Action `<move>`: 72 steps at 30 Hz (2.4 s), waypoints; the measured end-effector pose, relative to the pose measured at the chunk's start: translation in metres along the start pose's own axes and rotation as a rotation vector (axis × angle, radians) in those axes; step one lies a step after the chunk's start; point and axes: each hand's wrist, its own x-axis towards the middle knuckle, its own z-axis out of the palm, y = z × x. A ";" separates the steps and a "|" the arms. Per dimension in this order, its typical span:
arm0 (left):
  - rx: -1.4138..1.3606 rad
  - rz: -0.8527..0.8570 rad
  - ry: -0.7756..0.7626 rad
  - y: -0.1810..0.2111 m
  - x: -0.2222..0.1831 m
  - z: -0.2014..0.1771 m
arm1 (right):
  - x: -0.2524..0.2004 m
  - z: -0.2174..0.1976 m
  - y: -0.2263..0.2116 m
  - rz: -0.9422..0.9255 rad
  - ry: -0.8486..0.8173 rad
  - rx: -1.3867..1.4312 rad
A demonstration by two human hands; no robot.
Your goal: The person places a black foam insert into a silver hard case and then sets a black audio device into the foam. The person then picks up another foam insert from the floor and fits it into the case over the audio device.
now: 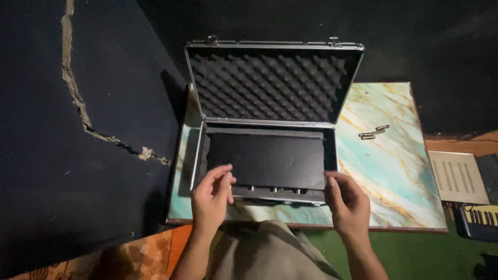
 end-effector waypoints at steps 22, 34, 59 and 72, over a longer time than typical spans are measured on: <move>-0.031 0.180 -0.583 -0.024 0.078 -0.030 | -0.085 0.065 0.032 -0.156 0.296 -0.184; -0.172 0.365 -0.966 0.019 0.062 0.026 | -0.140 0.057 -0.023 -0.222 0.526 -0.394; -0.135 0.356 -1.566 0.065 -0.168 0.191 | -0.390 -0.077 -0.046 -0.125 1.222 -0.485; -0.155 0.381 -1.830 0.074 -0.231 0.246 | -0.448 -0.079 -0.030 -0.051 1.530 -0.454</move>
